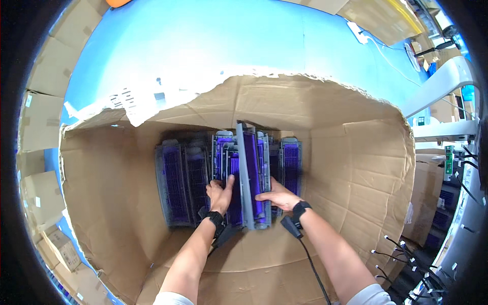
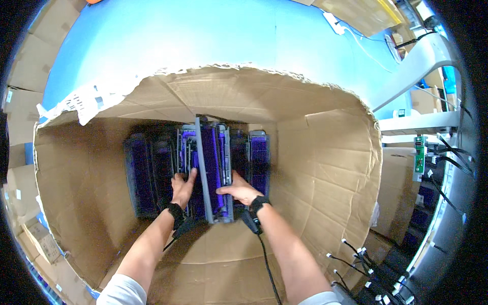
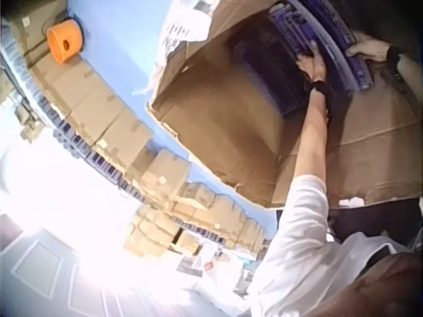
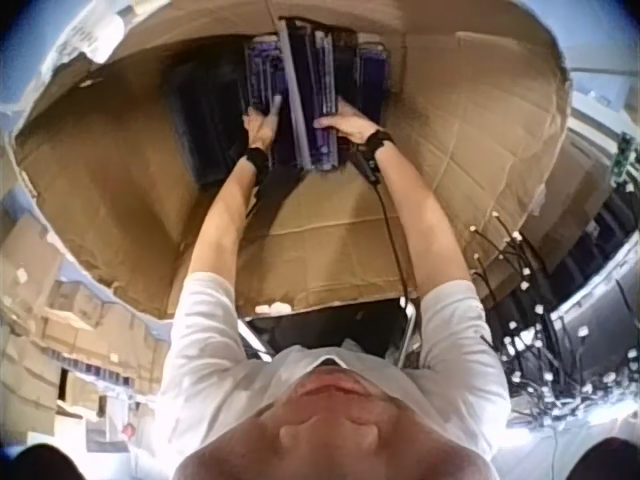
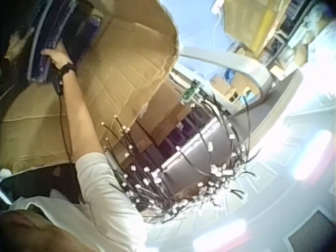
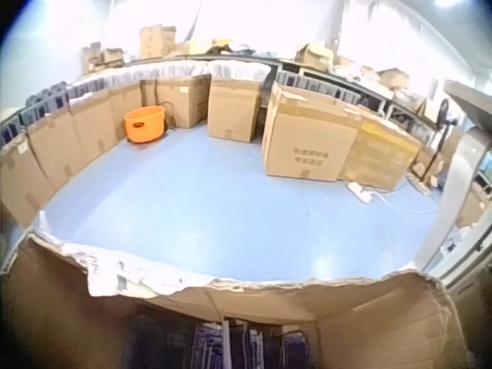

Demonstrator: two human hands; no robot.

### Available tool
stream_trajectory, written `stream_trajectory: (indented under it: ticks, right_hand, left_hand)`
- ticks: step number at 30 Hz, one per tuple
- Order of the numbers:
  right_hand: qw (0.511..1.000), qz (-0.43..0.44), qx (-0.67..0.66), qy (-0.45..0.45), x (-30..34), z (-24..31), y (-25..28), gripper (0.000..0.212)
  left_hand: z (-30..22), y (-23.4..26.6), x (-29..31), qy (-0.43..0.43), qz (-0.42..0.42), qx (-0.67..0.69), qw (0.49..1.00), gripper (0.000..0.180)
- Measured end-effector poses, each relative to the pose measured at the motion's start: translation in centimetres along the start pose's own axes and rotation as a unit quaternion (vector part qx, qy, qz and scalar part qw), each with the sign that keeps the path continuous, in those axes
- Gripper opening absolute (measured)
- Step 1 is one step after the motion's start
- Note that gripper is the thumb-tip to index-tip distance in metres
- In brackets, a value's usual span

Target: The person uses a handheld heat gun to apply heat to the ends of several purple plastic frames containing circuit boards. They then stack the heated frames and place them into a cardboard box. Later, they retrieve the frames, place them on the table, and insert small green circuit boards into the slots of the frames by hand.

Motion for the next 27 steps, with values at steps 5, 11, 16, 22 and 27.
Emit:
stream_trajectory:
  ticks: [5,11,16,22,27]
  right_hand:
    - [0.990,-0.112,0.087,-0.022,-2.0,-2.3,0.5,0.080]
    - [0.962,-0.156,0.206,-0.092,-2.6,-3.7,2.2,0.081]
    - [0.931,-0.237,0.269,-0.070,-2.7,-3.7,1.8,0.092]
    - [0.942,-0.279,0.175,-0.061,-2.2,-3.4,2.6,0.097]
    - [0.969,-0.215,-0.009,-0.118,-0.8,-0.6,1.5,0.107]
  left_hand:
    - [-0.5,-0.6,1.2,-0.072,-0.072,-0.051,0.993,0.065]
    - [-0.3,0.4,0.3,-0.090,-0.084,-0.002,0.992,0.067]
    - [-0.9,1.7,1.5,-0.087,-0.070,-0.013,0.994,0.104]
    - [-0.8,0.8,1.1,-0.052,-0.039,-0.066,0.996,0.114]
    - [-1.0,-1.0,2.8,-0.106,-0.013,-0.038,0.994,0.110]
Point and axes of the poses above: each hand's wrist, its own x-axis away from the middle knuckle, its own y-axis out of the back of the hand, z = x × y, the point moved 5 cm from there along -x, towards the middle knuckle, and after that the axes turned 7 degrees about x, right-handed, at the moved point
